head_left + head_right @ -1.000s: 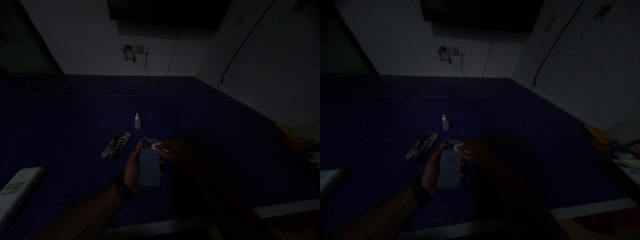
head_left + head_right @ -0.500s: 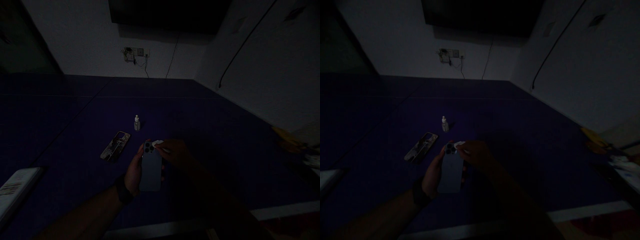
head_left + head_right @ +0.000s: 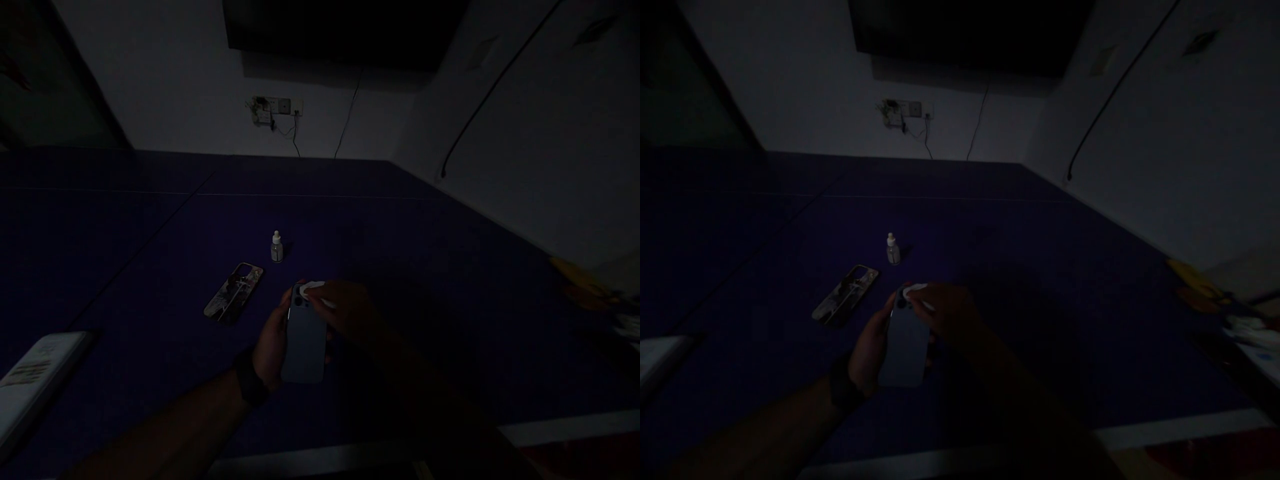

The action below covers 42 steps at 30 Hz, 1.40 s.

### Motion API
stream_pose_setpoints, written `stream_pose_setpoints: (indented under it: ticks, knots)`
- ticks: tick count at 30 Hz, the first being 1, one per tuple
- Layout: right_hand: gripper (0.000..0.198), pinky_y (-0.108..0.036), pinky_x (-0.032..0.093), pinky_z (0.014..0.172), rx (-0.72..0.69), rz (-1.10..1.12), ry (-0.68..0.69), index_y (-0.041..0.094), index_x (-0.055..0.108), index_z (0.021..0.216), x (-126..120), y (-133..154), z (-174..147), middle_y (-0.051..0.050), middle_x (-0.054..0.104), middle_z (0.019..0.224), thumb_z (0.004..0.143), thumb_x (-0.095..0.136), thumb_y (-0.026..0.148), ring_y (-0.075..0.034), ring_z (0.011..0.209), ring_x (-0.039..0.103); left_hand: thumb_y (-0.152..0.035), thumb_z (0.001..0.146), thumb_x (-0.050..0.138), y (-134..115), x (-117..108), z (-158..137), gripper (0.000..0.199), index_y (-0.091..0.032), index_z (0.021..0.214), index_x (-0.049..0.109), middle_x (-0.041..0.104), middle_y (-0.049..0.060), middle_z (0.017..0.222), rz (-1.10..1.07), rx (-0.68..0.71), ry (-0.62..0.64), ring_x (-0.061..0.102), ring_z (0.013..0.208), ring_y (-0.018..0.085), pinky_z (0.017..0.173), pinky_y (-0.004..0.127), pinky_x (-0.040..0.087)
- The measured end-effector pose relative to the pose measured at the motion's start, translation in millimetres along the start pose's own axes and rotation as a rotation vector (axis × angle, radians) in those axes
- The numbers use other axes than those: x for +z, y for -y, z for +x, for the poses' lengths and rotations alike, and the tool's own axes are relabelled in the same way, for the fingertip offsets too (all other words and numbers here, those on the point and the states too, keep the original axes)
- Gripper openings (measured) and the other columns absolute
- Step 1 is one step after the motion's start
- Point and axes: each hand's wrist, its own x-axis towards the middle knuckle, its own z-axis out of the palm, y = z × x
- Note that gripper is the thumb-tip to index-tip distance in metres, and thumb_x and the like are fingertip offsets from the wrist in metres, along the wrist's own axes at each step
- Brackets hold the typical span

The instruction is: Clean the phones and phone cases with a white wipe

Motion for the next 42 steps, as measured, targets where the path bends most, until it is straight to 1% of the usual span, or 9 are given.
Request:
stream_pose_setpoints:
  ticks: [7,10,14,20,27,32,35,39,42]
  knots:
    - [0.012,-0.023,0.054,0.068,-0.087,0.021,0.124,0.023,0.075,0.095,-2.5,1.7,1.1,-0.003,0.079,0.09,0.094,0.063,0.024,-0.015,0.079,0.074,-0.052,0.097,0.051,-2.5,2.7,-2.0,0.052,-0.039,0.146,0.039,0.071,0.006,0.102,0.016,0.04,-0.058,0.072,0.067,0.023,0.06,0.041,0.06]
    - [0.015,-0.023,0.054,0.068,-0.02,-0.006,0.066,0.022,0.074,0.096,-5.8,-5.8,0.0,-0.003,0.079,0.088,0.096,0.06,0.023,-0.014,0.076,0.074,-0.056,0.096,0.051,-2.2,2.9,-1.6,0.056,-0.037,0.147,0.038,0.072,0.006,0.1,-0.02,0.031,-0.037,0.072,0.071,0.024,0.062,0.039,0.06]
    - [0.018,-0.024,0.056,0.075,0.045,0.001,-0.01,0.022,0.074,0.098,3.6,-0.9,2.6,-0.004,0.079,0.091,0.098,0.056,0.024,-0.015,0.081,0.074,-0.06,0.094,0.051,0.5,0.3,-0.3,0.063,-0.029,0.147,0.04,0.073,0.01,0.094,-0.002,-0.062,-0.038,0.072,0.068,0.026,0.059,0.039,0.059]
    - [0.014,-0.023,0.054,0.069,-0.109,0.006,0.091,0.023,0.075,0.097,1.2,4.6,3.0,-0.003,0.079,0.093,0.096,0.061,0.024,-0.015,0.079,0.074,-0.051,0.095,0.054,-2.1,5.2,-2.3,0.052,-0.038,0.144,0.042,0.072,0.004,0.103,0.015,0.034,-0.108,0.072,0.07,0.023,0.065,0.039,0.06]
    - [0.018,-0.024,0.054,0.074,0.003,-0.015,0.018,0.021,0.073,0.103,3.7,4.4,6.6,-0.004,0.079,0.094,0.099,0.055,0.022,-0.015,0.083,0.074,-0.048,0.095,0.055,-2.8,12.1,-4.5,0.056,-0.027,0.145,0.044,0.073,0.009,0.104,-0.025,0.0,-0.104,0.073,0.078,0.026,0.067,0.037,0.059]
    - [0.013,-0.024,0.05,0.064,-0.131,-0.022,0.15,0.025,0.075,0.092,3.3,8.5,5.7,-0.001,0.077,0.081,0.095,0.063,0.026,-0.015,0.073,0.072,-0.046,0.096,0.052,-1.6,5.2,-2.7,0.051,-0.033,0.145,0.044,0.073,0.006,0.099,0.008,0.021,-0.135,0.073,0.07,0.024,0.062,0.037,0.059]
    - [0.015,-0.024,0.051,0.067,-0.113,-0.03,0.075,0.023,0.074,0.095,-1.1,-0.1,2.6,-0.002,0.079,0.088,0.097,0.06,0.025,-0.015,0.077,0.073,-0.05,0.095,0.053,-2.6,3.9,-2.3,0.052,-0.036,0.144,0.043,0.073,0.006,0.1,-0.013,0.012,-0.101,0.073,0.07,0.023,0.062,0.037,0.059]
    - [0.018,-0.025,0.053,0.075,-0.015,-0.032,-0.002,0.02,0.073,0.102,5.5,0.6,3.8,-0.005,0.078,0.096,0.1,0.055,0.023,-0.015,0.084,0.073,-0.056,0.093,0.054,-2.6,4.7,-2.4,0.058,-0.029,0.144,0.045,0.073,0.009,0.096,-0.031,-0.063,-0.099,0.072,0.067,0.025,0.059,0.037,0.058]
    - [0.016,-0.025,0.051,0.071,-0.051,-0.036,0.097,0.022,0.075,0.1,10.0,8.4,6.4,-0.004,0.077,0.089,0.098,0.059,0.024,-0.016,0.08,0.071,-0.053,0.094,0.054,-1.7,4.2,-1.2,0.054,-0.03,0.141,0.047,0.073,0.008,0.097,-0.039,-0.011,-0.139,0.072,0.069,0.025,0.062,0.038,0.059]
